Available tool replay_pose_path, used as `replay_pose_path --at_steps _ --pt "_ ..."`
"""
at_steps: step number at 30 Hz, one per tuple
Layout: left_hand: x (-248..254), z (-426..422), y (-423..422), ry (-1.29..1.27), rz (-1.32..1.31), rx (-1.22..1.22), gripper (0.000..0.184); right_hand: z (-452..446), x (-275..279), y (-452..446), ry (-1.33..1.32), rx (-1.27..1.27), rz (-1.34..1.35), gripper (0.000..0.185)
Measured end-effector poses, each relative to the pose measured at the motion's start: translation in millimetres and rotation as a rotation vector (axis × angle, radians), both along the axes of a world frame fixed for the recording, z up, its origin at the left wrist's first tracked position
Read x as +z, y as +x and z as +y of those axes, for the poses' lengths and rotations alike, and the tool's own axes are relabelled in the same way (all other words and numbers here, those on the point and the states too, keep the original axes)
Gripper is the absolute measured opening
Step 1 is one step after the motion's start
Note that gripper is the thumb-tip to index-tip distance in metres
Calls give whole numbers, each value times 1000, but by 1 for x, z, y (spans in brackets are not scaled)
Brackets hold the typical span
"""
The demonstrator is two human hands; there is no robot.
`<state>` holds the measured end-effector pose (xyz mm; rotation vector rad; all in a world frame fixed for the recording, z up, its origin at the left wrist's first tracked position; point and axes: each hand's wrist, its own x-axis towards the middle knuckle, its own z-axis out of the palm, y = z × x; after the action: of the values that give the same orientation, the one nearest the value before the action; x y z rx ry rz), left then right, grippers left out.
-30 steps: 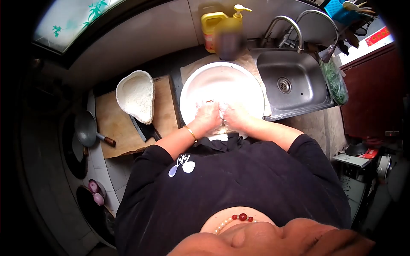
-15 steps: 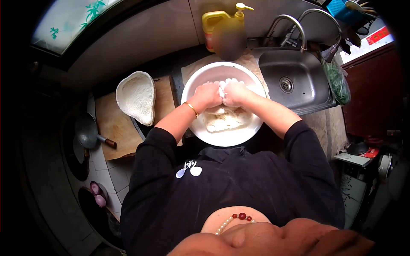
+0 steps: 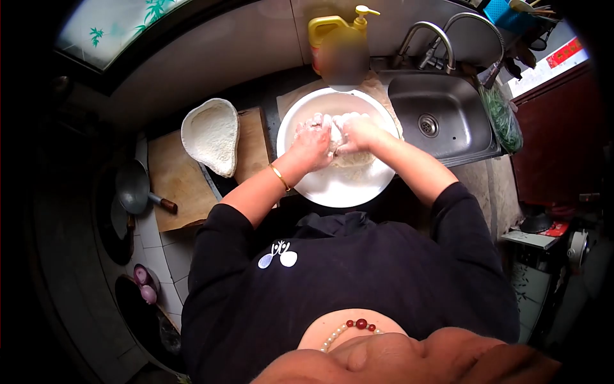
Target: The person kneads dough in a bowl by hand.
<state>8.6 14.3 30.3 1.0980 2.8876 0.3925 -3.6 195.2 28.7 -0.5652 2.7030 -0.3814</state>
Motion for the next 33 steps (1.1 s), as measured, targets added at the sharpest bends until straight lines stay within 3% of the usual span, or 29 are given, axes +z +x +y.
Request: replay_pose_path --at_steps 2,3,6,9,11,15,18,21,29,33 --pt "-7 2 -5 -3 43 -6 52 -7 -8 23 56 -11 252 52" --pt "-9 5 -8 -4 62 -10 51 -9 -16 31 63 -20 244 52" --pt "-7 7 -5 -204 -332 -22 56 -20 -19 56 22 -86 309 49" --pt "-30 6 10 -117 -33 30 54 -28 -45 59 42 -109 495 46" --pt "-45 10 6 -57 71 75 50 -23 -48 56 17 -117 495 48" --pt "-25 22 -24 -202 -122 65 48 -17 -51 30 82 -126 237 48" --pt "-21 26 -41 -235 -120 37 48 -19 -3 9 96 -192 160 35" --pt "-23 29 -53 -210 -140 28 45 -17 -9 -4 112 -187 148 32" --pt "-23 28 -35 -202 -68 75 41 -17 -13 2 222 -162 168 51" --pt "-39 16 -6 -133 10 47 48 -6 -5 28 35 -74 162 68"
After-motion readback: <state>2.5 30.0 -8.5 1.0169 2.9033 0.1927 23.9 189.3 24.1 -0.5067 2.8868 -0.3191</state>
